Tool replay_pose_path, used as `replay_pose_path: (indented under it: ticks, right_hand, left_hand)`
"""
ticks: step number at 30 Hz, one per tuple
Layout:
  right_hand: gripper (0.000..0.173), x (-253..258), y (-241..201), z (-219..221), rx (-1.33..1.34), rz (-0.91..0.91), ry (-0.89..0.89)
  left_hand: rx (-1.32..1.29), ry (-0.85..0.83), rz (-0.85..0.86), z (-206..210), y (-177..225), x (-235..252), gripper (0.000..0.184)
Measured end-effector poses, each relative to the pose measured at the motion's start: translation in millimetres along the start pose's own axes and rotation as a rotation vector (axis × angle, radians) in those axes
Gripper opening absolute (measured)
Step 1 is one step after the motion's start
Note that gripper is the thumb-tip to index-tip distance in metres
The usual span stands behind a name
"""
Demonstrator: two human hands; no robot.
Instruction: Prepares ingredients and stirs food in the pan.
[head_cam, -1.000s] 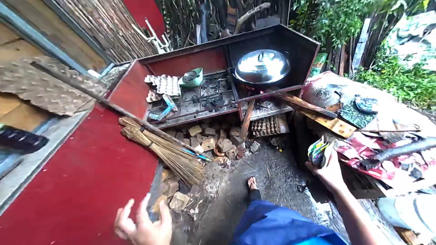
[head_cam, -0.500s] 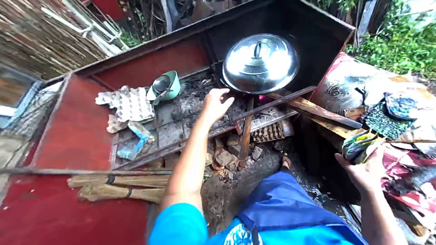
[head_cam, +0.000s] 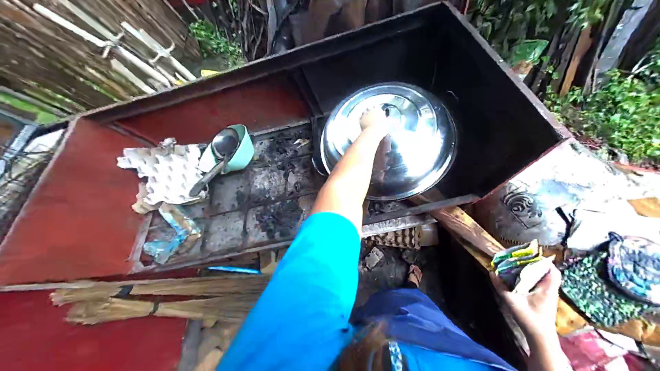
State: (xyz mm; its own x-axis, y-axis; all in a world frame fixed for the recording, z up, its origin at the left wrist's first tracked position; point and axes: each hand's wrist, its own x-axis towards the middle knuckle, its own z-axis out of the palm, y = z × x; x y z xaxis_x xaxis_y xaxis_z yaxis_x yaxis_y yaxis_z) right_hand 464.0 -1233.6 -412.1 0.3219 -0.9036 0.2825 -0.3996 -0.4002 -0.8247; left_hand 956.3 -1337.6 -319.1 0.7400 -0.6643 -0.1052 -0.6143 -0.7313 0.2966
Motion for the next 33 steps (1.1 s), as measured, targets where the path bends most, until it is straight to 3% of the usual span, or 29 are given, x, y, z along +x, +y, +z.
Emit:
replay_pose_path:
  ticks: [5, 10, 16, 20, 24, 30, 33]
  right_hand:
    - [0.107, 29, 12, -9, -0.026, 0.111, -0.013]
    - [0.106, 53, 13, -2, -0.031, 0.127, -0.029]
    - [0.117, 95, 1, 15, -0.010, 0.023, -0.087]
    - [0.120, 124, -20, 34, -0.013, -0.088, -0.106]
    - [0.111, 166, -57, 51, -0.116, 0.017, -0.253]
    - [0.097, 259, -97, 97, -0.400, 0.003, -0.378]
    - [0.093, 303, -136, 126, -0.507, 0.025, -0.332]
  left_hand:
    - [0.104, -0.058, -0.030, 3, 4, 34, 0.058]
    - [0.161, -0.079, 0.039, 4, -7, 37, 0.050]
    - [0.105, 0.090, 0.048, -61, -33, -4, 0.046]
    - [0.103, 0.175, 0.010, -132, -71, -51, 0.048]
    - [0.102, 0.199, -0.065, -167, -127, -102, 0.056]
    - [0.138, 0.190, -0.256, -164, -235, -167, 0.061]
    - [0.168, 0.156, -0.328, -153, -281, -185, 0.062]
